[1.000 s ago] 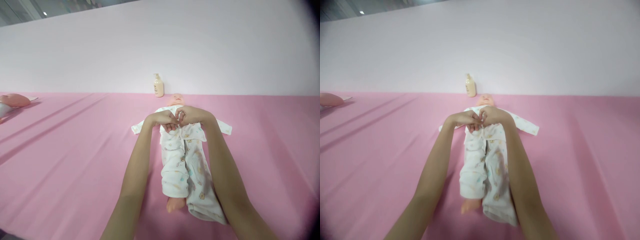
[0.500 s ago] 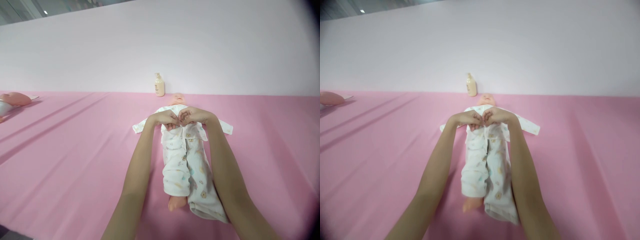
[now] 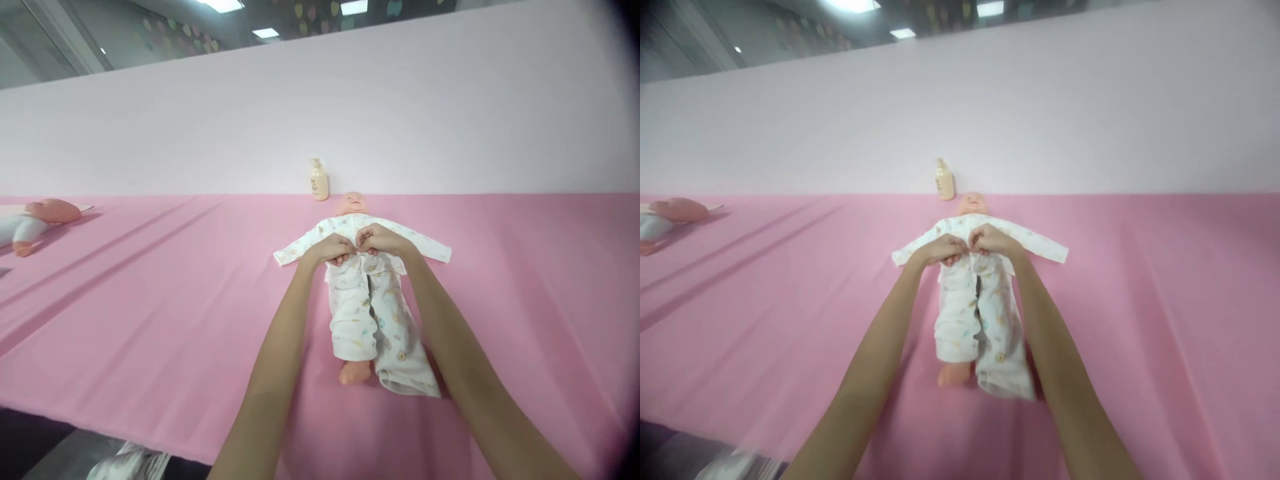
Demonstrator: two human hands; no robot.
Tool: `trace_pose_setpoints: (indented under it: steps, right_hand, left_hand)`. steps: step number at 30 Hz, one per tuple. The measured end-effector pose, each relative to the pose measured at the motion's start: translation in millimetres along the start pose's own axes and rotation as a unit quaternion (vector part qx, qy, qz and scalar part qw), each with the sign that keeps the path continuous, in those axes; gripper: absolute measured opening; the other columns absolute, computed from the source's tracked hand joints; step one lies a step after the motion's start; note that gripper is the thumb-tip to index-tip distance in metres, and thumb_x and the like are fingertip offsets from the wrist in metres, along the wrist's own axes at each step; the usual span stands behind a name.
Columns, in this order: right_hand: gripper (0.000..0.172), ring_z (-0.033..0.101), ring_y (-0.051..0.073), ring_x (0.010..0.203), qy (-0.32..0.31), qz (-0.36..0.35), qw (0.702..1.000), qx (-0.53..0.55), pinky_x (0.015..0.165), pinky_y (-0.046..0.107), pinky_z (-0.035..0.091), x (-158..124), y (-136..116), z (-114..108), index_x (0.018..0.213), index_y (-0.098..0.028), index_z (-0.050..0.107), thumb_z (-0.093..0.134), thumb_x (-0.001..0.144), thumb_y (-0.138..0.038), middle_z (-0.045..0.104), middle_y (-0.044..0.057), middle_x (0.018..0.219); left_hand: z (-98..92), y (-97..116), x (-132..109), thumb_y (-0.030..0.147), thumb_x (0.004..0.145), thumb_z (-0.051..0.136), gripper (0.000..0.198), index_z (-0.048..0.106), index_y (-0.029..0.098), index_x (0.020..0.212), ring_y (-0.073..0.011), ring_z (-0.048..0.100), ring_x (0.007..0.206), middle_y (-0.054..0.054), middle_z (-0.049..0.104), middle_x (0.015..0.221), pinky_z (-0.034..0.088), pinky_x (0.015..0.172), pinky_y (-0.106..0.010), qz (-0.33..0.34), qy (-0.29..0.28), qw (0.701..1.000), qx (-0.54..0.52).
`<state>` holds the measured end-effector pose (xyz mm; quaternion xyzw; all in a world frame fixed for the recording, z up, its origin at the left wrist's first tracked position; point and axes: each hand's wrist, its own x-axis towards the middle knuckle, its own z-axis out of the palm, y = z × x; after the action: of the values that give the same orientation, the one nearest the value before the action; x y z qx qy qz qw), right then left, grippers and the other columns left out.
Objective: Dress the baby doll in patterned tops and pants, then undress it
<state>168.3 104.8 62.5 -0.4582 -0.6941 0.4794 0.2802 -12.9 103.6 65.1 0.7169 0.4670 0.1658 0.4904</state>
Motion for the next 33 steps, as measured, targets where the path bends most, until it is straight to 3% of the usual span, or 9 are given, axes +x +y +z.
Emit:
trace_pose_setpoints:
  steps: [4,7,9,12,16,20,27,33]
  right_hand:
    - [0.011,0.055,0.011,0.044,0.175,-0.007,0.985,0.006,0.048,0.022,0.045,-13,13,27,0.077,-0.015,0.063,0.065,0.066,-0.014,0.06,-0.001,0.056]
    - [0.006,0.058,0.012,0.05,0.309,-0.029,0.95,-0.034,0.056,0.023,0.047,-21,24,47,0.073,-0.016,0.065,0.065,0.07,-0.021,0.064,0.001,0.061]
    - [0.007,0.059,0.011,0.052,0.352,-0.028,0.935,-0.046,0.058,0.023,0.047,-24,27,56,0.072,-0.016,0.067,0.063,0.072,-0.023,0.066,0.002,0.067]
    - [0.011,0.056,0.01,0.049,0.361,-0.02,0.932,-0.036,0.054,0.022,0.045,-26,28,59,0.072,-0.016,0.068,0.06,0.073,-0.024,0.067,0.002,0.071]
    - [0.018,0.051,0.01,0.04,0.343,-0.005,0.939,-0.019,0.046,0.022,0.042,-20,31,55,0.073,-0.015,0.069,0.055,0.075,-0.026,0.06,-0.001,0.054]
    - [0.023,0.053,0.011,0.043,0.341,-0.003,0.939,-0.04,0.049,0.022,0.043,-17,36,53,0.078,-0.014,0.071,0.052,0.078,-0.028,0.058,-0.001,0.053]
    - [0.028,0.059,0.019,0.085,0.384,-0.054,0.907,-0.164,0.081,0.029,0.044,-30,24,72,0.09,-0.015,0.071,0.045,0.086,-0.022,0.064,0.01,0.093]
    - [0.035,0.055,0.022,0.089,0.335,-0.102,0.886,-0.303,0.08,0.031,0.045,-40,27,86,0.113,-0.015,0.064,0.045,0.084,-0.016,0.056,0.012,0.102]
  left_hand:
    - [18.1,-2,-10,0.024,0.082,0.047,0.018,0.062,0.016,0.075,-0.0096,0.052,0.044,0.002,0.055,0.052,0.041,0.05,-0.021,0.031,0.121,0.979,0.162]
    - [35.6,-1,-16,0.026,0.086,0.042,0.025,0.066,0.017,0.084,-0.0162,0.063,0.07,-0.005,0.068,0.074,0.045,0.066,-0.026,0.052,0.215,0.945,0.241]
    - [46.3,-1,-18,0.027,0.088,0.041,0.027,0.066,0.017,0.089,-0.0205,0.064,0.085,-0.009,0.07,0.089,0.044,0.073,-0.029,0.046,0.258,0.929,0.261]
    - [56.3,-3,-20,0.03,0.09,0.04,0.029,0.066,0.018,0.095,-0.0233,0.064,0.09,-0.01,0.071,0.095,0.043,0.073,-0.031,0.034,0.292,0.912,0.286]
    - [60.6,-8,-19,0.033,0.092,0.038,0.029,0.065,0.021,0.095,-0.0218,0.064,0.087,-0.007,0.071,0.092,0.041,0.07,-0.029,0.031,0.311,0.9,0.305]
    - [66.7,-12,-19,0.035,0.094,0.036,0.028,0.062,0.023,0.098,-0.0216,0.064,0.087,-0.005,0.07,0.091,0.039,0.066,-0.028,0.02,0.326,0.892,0.313]
    - [89.1,-15,-31,0.032,0.095,0.031,0.03,0.054,0.021,0.111,-0.021,0.062,0.091,-0.008,0.063,0.109,0.041,0.065,-0.029,0.01,0.353,0.868,0.349]
    - [99.0,-20,-50,0.026,0.087,0.045,0.044,0.048,0.015,0.129,-0.0253,0.055,0.104,-0.013,0.057,0.114,0.043,0.084,-0.035,0.044,0.337,0.851,0.4]
